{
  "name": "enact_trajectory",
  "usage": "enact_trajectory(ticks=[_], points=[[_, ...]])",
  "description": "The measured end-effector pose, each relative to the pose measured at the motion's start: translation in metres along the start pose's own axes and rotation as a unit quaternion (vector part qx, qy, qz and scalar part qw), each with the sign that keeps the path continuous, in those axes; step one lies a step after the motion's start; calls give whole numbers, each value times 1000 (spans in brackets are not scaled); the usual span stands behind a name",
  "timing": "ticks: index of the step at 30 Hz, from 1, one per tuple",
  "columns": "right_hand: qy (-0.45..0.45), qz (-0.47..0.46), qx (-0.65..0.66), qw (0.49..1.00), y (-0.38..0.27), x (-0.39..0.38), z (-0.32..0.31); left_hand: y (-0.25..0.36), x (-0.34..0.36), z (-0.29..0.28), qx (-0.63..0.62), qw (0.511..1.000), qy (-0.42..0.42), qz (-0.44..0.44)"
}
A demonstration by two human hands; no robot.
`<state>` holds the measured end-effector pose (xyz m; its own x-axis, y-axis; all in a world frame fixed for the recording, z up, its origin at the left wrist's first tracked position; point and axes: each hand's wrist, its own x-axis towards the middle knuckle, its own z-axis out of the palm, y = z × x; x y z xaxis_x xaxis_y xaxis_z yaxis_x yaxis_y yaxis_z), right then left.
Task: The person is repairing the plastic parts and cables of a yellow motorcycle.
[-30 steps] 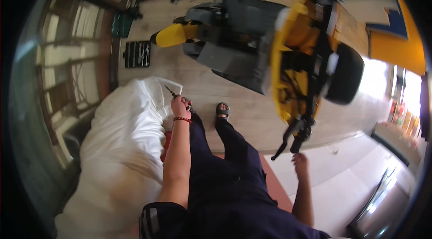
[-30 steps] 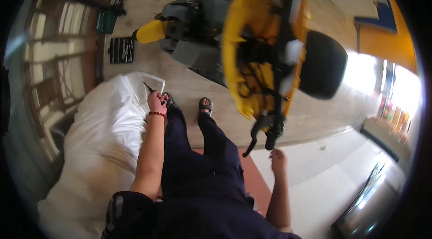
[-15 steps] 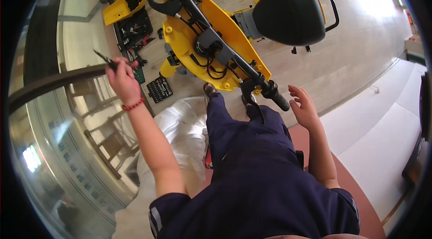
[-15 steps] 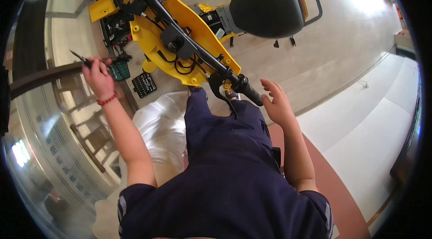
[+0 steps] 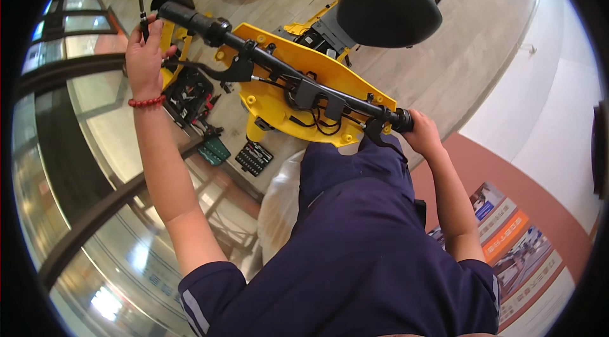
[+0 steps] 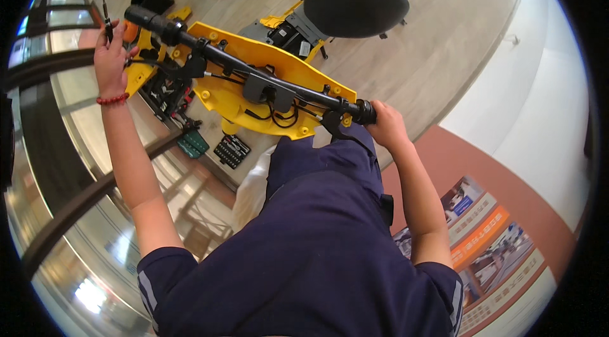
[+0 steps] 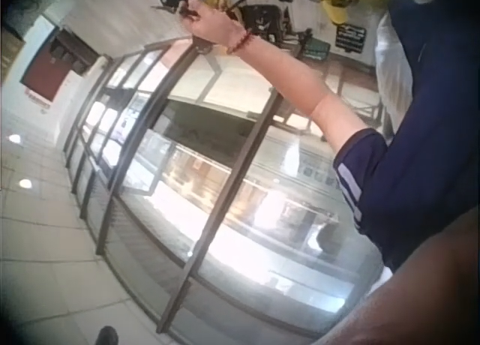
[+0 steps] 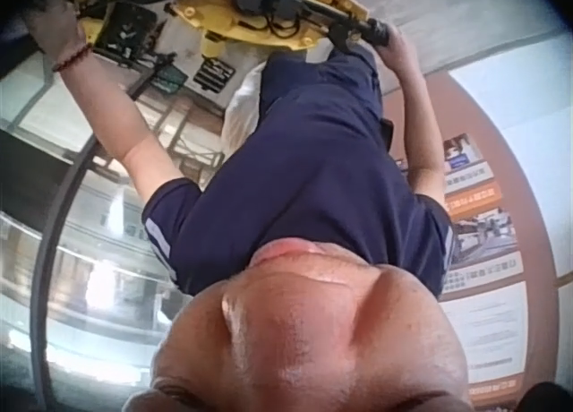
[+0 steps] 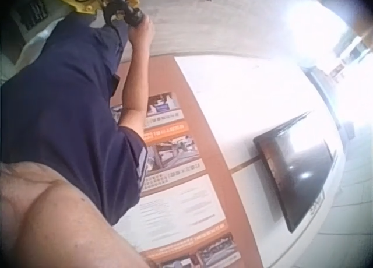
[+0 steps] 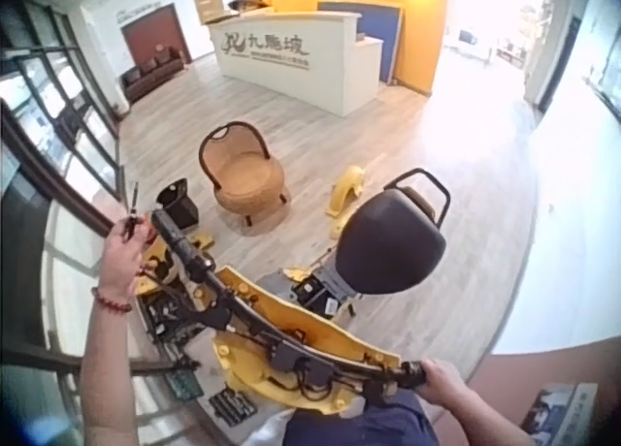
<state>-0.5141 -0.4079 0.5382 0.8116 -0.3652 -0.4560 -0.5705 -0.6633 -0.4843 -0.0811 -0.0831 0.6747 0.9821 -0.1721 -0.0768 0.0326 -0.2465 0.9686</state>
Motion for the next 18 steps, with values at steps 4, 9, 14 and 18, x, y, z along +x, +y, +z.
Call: enact_trajectory(ticks=[4,9,14,18], points=[[37,28,-29,998,1,6,9,10,15,7,243,966,-93,-9],[39,19,-27,999,7,5,7,15,28,19,239,951,-173,-89],[26,20,-23,999,8,1,3,12,42,29,227,953,-172,-104],[15,58,13,998,2,-9,7,5,65,45,199,949,-223,-99]])
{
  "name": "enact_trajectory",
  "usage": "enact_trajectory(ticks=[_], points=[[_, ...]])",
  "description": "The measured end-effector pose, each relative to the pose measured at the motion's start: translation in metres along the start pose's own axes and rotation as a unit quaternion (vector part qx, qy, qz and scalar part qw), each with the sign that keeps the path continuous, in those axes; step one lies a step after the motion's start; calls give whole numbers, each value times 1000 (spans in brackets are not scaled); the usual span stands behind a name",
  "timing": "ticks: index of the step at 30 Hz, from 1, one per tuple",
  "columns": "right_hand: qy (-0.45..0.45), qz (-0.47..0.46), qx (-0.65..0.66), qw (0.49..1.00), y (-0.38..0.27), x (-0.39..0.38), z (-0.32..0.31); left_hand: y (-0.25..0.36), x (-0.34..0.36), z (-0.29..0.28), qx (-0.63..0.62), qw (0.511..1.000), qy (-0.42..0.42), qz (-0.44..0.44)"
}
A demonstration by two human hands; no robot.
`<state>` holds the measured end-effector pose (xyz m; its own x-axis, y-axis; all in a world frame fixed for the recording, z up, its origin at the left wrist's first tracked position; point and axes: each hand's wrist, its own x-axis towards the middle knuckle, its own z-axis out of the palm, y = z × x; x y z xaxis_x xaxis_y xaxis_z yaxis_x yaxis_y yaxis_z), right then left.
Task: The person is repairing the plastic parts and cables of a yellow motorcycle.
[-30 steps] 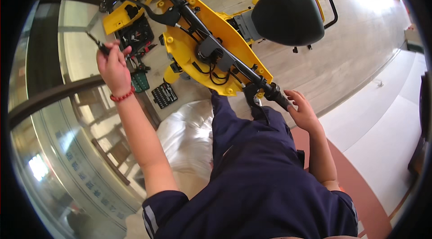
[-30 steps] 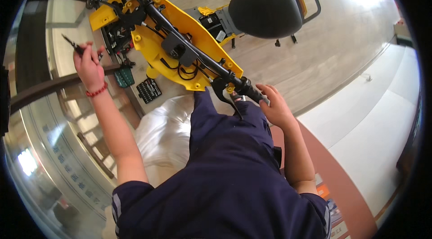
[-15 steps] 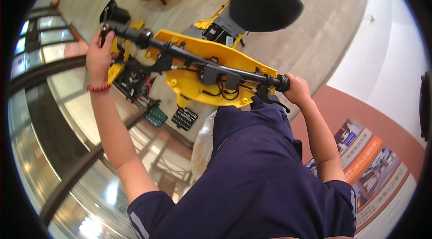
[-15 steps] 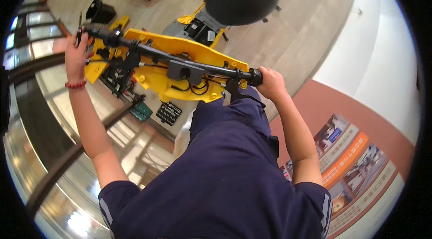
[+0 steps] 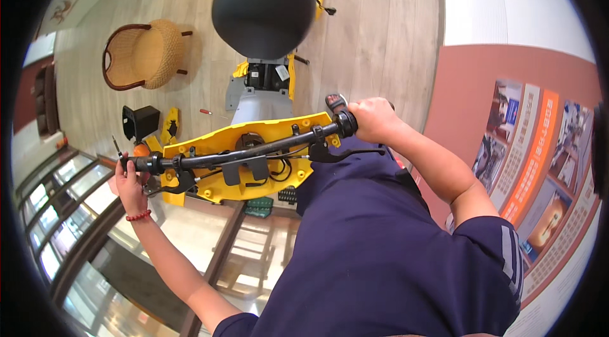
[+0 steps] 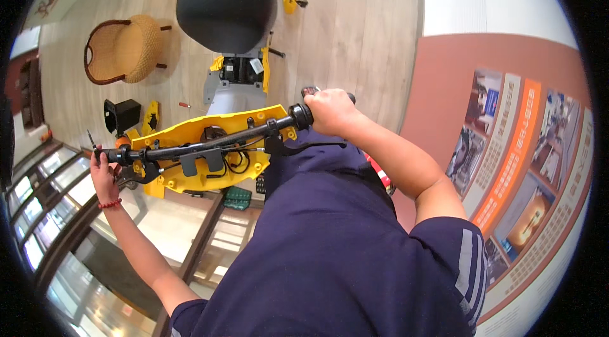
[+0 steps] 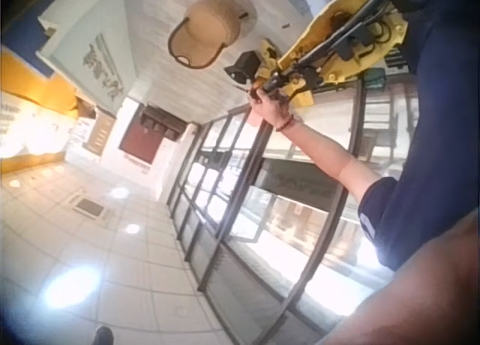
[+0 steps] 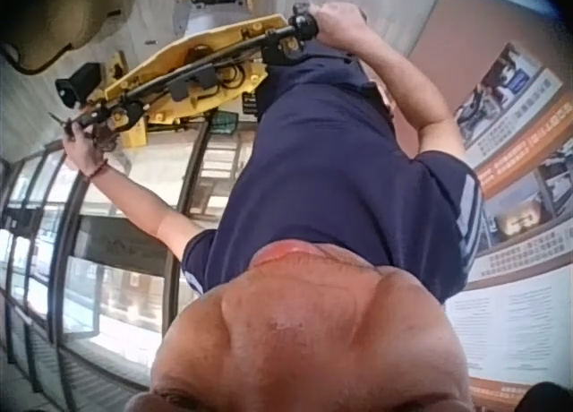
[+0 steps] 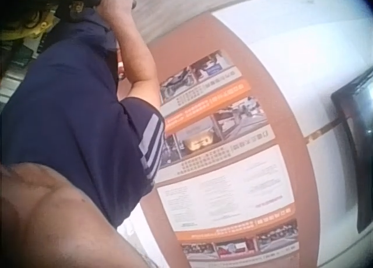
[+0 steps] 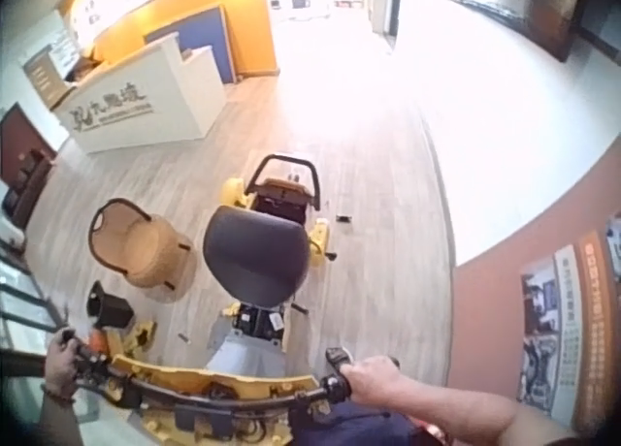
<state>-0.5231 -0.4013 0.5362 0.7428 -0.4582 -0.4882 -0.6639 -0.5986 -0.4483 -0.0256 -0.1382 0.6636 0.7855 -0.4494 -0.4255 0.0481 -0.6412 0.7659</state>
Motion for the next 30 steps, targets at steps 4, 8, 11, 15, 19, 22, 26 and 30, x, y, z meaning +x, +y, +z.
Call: enact_trajectory(ticks=[4,8,11,15,19,22,26,30], points=[[6,34,13,999,-9,-14,9,2,34,9,-38,998,-34,27],[28,65,25,997,-17,-23,13,7,52,14,-7,997,-59,45],[61,64,18,996,-20,-28,13,9,55,16,-9,999,-29,23],[72,55,17,996,-20,-30,11,6,60,16,-14,998,-48,43],[81,58,-1,995,-21,-29,9,3,70,9,-13,997,-72,38],[89,63,-10,994,-23,-28,6,1,76,3,-20,994,-97,54],[81,81,-2,993,-26,-30,5,-2,80,5,-13,995,-77,61],[62,89,-25,994,-28,-32,6,1,79,14,2,995,-69,72]])
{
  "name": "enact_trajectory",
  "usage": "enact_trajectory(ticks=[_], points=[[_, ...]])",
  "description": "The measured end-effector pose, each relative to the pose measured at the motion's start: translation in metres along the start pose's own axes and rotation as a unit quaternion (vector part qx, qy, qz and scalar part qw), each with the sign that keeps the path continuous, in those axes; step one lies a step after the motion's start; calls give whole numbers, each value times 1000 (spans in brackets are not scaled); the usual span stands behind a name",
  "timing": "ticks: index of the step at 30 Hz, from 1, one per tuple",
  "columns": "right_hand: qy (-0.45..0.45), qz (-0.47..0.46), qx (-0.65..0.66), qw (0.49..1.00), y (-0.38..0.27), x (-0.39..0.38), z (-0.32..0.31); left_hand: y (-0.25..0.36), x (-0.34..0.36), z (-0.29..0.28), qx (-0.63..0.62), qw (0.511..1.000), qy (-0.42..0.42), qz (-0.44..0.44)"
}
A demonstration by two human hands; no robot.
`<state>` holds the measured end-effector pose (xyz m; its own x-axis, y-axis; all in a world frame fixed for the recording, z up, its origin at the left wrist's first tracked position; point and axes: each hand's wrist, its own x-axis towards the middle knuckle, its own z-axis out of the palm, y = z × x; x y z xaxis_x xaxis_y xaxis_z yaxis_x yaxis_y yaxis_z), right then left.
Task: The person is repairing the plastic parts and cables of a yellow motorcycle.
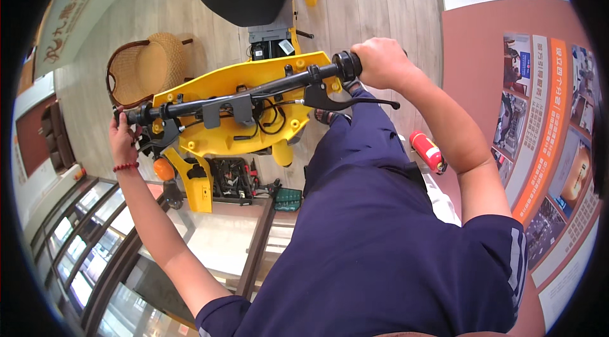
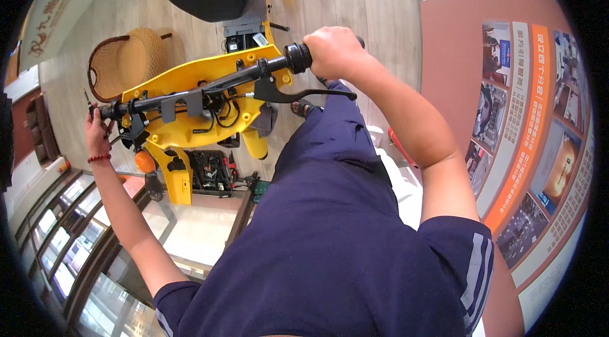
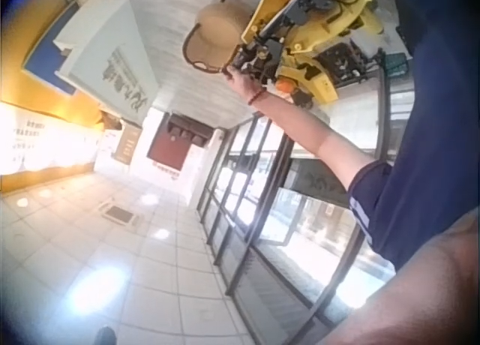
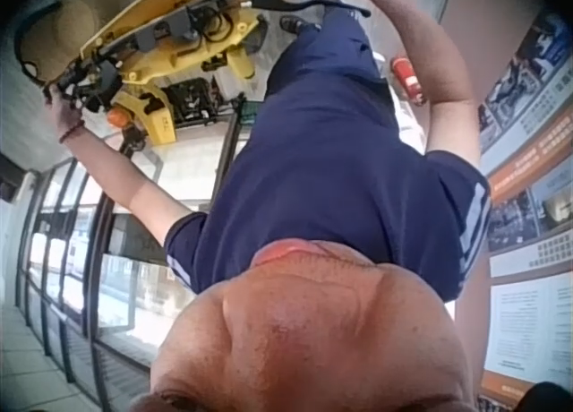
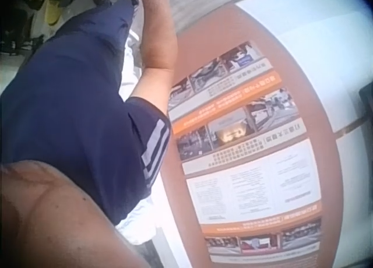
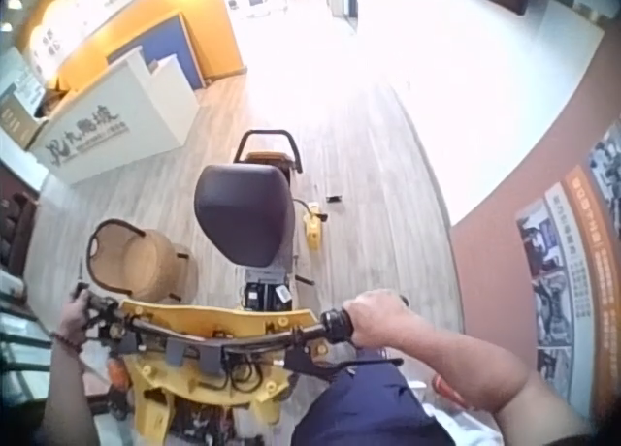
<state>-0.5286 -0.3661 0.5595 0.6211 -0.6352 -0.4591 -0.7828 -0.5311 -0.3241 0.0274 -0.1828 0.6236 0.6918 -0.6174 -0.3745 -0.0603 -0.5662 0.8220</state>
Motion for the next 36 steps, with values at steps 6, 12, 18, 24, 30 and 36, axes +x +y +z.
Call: enact_trajectory(ticks=[6,12,18,24,30,36], points=[[19,13,2,1000,-3,-3,1,6,-1,8,1,1000,22,6],[39,11,-5,999,-5,-4,4,4,0,10,-21,999,18,41],[71,-20,22,997,6,-2,3,6,-3,4,9,999,38,28],[63,-31,38,997,4,-4,-4,2,9,-4,27,997,68,-12],[48,-48,37,997,1,7,-5,-10,17,-14,38,996,85,-12],[58,-32,17,998,-2,16,-3,-13,19,-17,44,995,90,-1]])
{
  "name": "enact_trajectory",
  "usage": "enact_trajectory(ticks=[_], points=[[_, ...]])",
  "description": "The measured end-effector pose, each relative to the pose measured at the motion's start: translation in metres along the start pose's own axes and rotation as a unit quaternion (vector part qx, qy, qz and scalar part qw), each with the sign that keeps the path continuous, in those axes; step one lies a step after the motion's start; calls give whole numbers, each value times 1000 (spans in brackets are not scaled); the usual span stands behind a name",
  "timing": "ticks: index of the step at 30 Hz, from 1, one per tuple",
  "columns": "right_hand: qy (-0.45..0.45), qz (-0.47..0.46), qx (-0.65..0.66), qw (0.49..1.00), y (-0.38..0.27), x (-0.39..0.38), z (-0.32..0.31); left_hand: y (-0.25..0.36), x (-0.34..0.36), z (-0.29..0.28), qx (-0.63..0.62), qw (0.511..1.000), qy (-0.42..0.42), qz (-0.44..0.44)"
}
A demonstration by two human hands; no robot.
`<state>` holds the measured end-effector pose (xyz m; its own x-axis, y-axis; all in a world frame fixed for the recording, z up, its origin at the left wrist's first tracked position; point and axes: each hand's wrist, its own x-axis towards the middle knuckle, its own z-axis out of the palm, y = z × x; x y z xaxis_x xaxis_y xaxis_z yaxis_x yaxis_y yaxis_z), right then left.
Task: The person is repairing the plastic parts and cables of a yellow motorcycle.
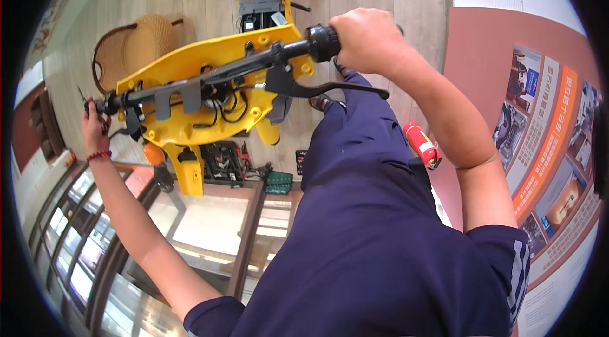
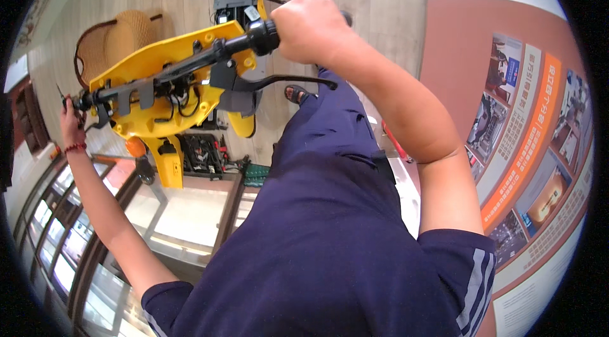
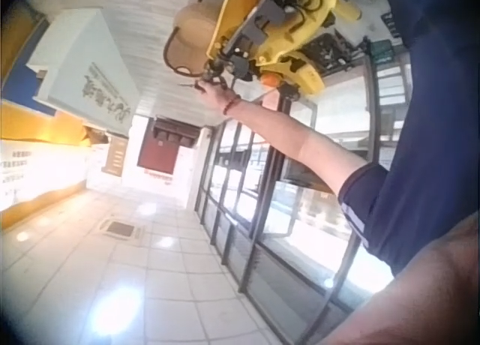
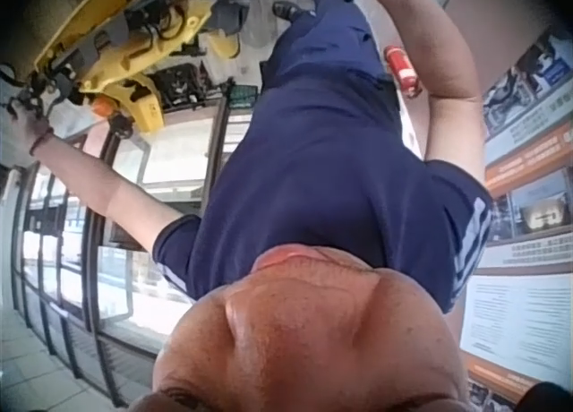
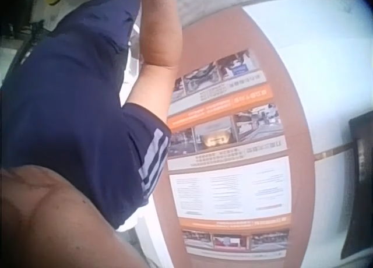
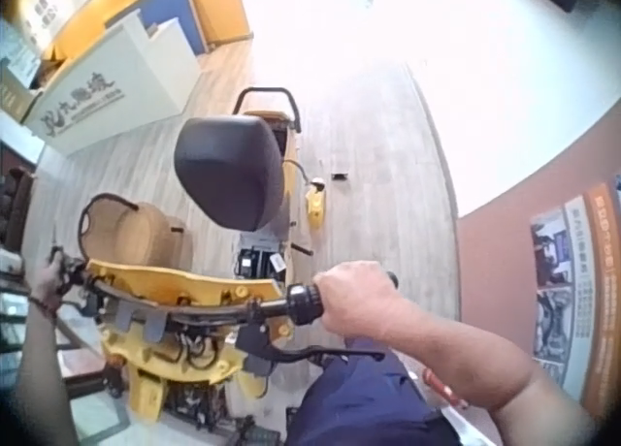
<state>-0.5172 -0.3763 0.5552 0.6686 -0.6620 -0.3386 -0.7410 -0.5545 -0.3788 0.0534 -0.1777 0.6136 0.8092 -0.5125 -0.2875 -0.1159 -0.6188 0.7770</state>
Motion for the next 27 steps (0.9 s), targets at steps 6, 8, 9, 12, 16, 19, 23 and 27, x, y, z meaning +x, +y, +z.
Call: enact_trajectory(ticks=[6,8,9,12,16,19,23,27], points=[[-2,35,-12,999,-7,-9,6,16,-16,16,10,1000,-6,22],[-1,44,-6,999,-6,-12,10,21,-24,23,0,999,-17,30],[-2,52,-4,999,-6,-13,12,22,-26,27,-7,999,-21,30],[4,47,-4,999,-5,-16,17,24,-31,35,-32,998,-7,58],[-1,52,14,999,-3,-21,18,26,-36,39,-20,996,-25,87],[-13,90,3,996,2,-25,20,26,-43,45,-4,988,-61,140],[-7,78,7,997,8,-31,32,27,-49,63,-19,991,-3,131],[6,37,33,999,16,-38,41,32,-59,71,-3,990,-15,138]])
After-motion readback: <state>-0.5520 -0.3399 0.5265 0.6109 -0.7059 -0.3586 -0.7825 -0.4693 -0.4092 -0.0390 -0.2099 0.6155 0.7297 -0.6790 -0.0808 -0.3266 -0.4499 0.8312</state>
